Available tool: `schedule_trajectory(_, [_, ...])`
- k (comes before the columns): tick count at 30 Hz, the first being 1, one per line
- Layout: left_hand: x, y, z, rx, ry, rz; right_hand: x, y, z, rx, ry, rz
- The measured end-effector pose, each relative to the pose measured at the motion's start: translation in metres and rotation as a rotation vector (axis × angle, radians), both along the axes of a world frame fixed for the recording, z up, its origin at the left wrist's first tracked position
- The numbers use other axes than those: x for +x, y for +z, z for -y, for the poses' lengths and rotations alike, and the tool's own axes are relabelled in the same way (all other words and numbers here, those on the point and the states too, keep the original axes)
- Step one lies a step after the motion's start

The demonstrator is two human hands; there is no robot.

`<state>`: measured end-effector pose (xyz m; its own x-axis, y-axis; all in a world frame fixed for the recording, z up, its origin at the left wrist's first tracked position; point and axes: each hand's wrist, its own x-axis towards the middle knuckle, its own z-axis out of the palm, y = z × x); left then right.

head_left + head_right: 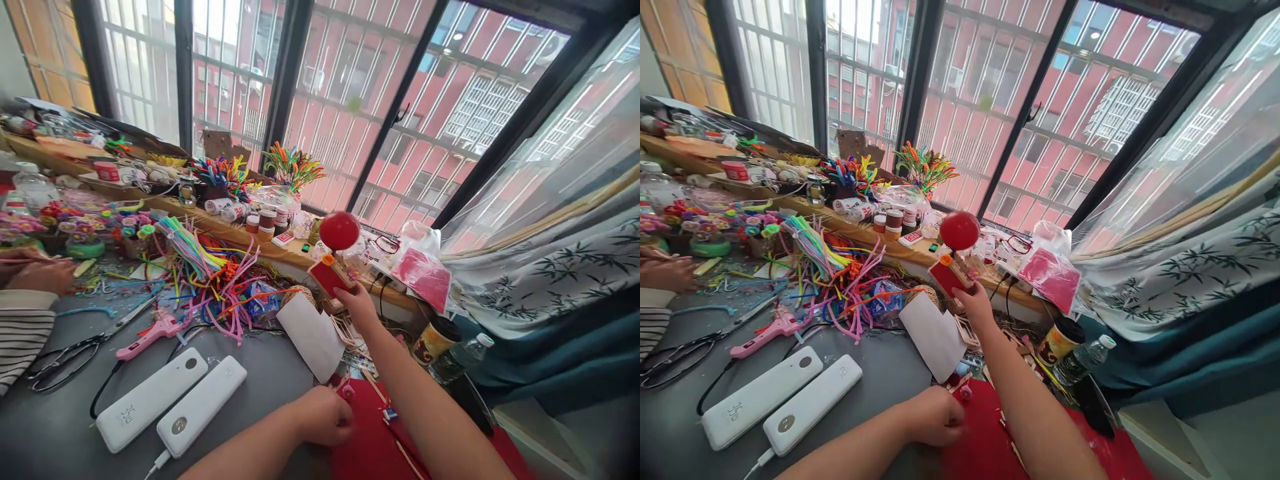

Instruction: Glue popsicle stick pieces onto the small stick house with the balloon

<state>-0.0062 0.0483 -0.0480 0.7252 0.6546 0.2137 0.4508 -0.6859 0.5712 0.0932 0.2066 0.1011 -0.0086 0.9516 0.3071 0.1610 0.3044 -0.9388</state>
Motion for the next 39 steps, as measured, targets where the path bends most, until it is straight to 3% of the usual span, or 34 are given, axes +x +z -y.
schedule_trajectory(4, [0.001, -0.006, 0.001, -0.012, -0.033, -0.04, -0.069, 0.04, -0.07, 0.037, 0.064, 0.124])
schedule_trajectory(7, [-0.001, -0.01, -0.005, -0.056, -0.079, -0.097, -0.102, 0.063, -0.12, 0.069, 0.09, 0.218])
schedule_trajectory(10, [-0.002, -0.015, -0.017, -0.087, -0.112, -0.153, -0.113, 0.068, -0.158, 0.077, 0.1, 0.325])
schedule_trajectory(14, [-0.006, -0.015, -0.025, -0.087, -0.106, -0.1, -0.109, 0.055, -0.19, 0.065, 0.096, 0.496])
schedule_trajectory(19, [-0.011, -0.01, -0.02, -0.065, -0.091, -0.033, -0.1, 0.041, -0.213, 0.053, 0.069, 0.718])
schedule_trajectory(27, [-0.008, -0.008, -0.019, -0.077, -0.1, -0.012, -0.082, 0.044, -0.238, 0.041, -0.025, 1.017])
schedule_trajectory(39, [-0.006, -0.004, -0.019, -0.077, -0.073, 0.025, -0.082, 0.027, -0.24, 0.144, -0.096, 1.11])
